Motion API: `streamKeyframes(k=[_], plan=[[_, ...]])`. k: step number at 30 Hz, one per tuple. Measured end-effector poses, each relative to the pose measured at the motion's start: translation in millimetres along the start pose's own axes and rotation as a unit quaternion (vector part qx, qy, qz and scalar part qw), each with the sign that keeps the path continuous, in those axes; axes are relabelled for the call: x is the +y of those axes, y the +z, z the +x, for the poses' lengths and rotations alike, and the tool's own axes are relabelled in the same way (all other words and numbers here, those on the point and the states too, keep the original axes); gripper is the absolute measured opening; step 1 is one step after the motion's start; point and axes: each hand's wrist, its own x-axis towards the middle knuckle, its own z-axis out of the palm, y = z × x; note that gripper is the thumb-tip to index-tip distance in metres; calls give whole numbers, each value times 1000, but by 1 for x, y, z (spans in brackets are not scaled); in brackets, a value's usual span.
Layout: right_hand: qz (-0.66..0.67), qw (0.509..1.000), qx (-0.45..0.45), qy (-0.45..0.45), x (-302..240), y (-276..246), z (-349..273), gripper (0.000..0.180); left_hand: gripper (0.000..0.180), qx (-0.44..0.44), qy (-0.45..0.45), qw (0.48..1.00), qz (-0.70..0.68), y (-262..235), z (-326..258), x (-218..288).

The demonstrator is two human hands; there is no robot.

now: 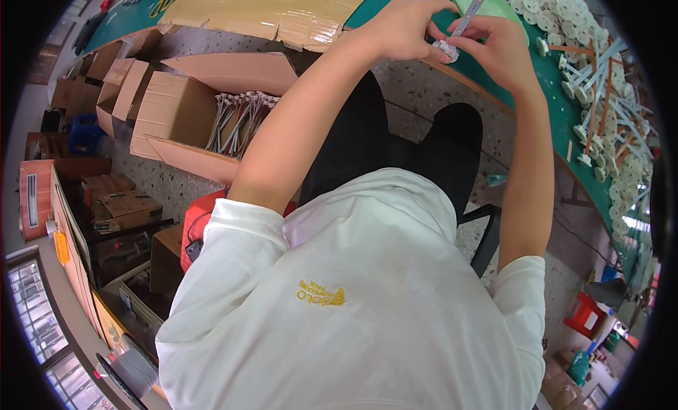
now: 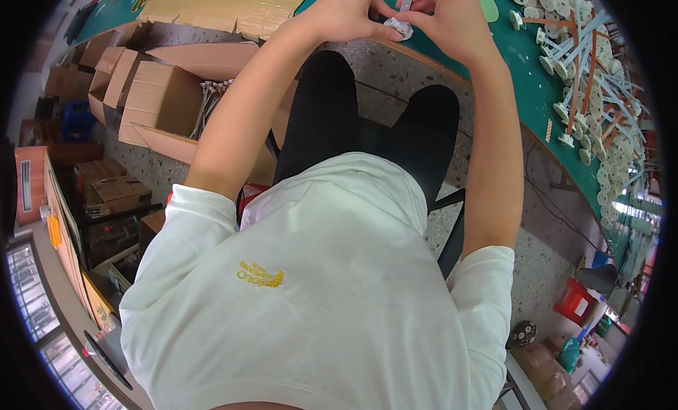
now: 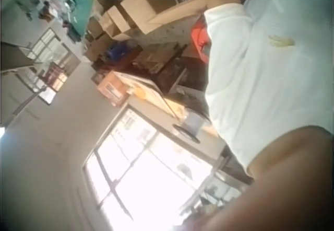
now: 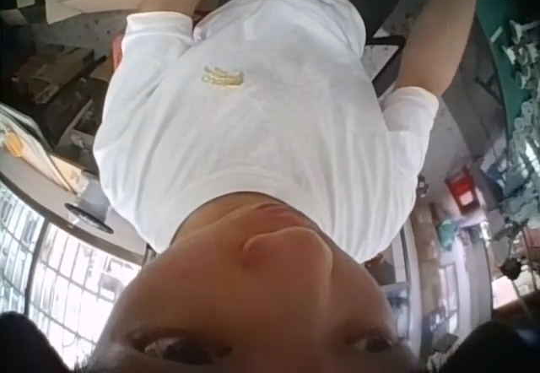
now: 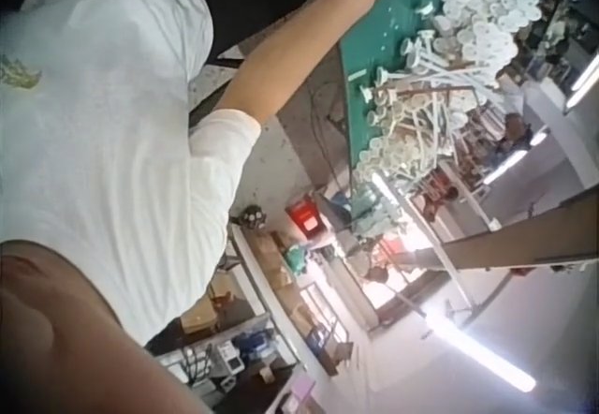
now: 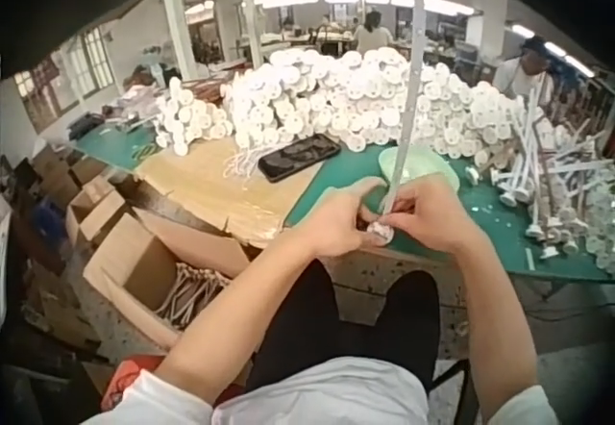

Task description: The person is assembling small white plastic bases onto thin LED light strips at a factory workbench.

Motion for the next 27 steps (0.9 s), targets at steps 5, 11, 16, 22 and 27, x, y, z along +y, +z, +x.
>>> streamKeyframes(k=[5, 11, 16, 22, 27], plan=[[104, 994, -33, -3, 17, -3, -1, 14, 65, -25, -2, 998, -49, -4, 3, 12], [121, 992, -21, -22, 21, 5, -2, 12, 59, -36, -19, 998, -42, -9, -1, 14], [113, 993, -14, -22, 27, 4, 0, 11, 61, -43, -17, 998, -53, -10, 4, 14], [69, 996, 17, -61, 37, 2, 3, 9, 71, 3, 29, 1000, -1, -1, 13, 1], [96, 995, 25, -11, 19, 5, -8, 9, 47, -9, 51, 997, -51, -1, 3, 1]])
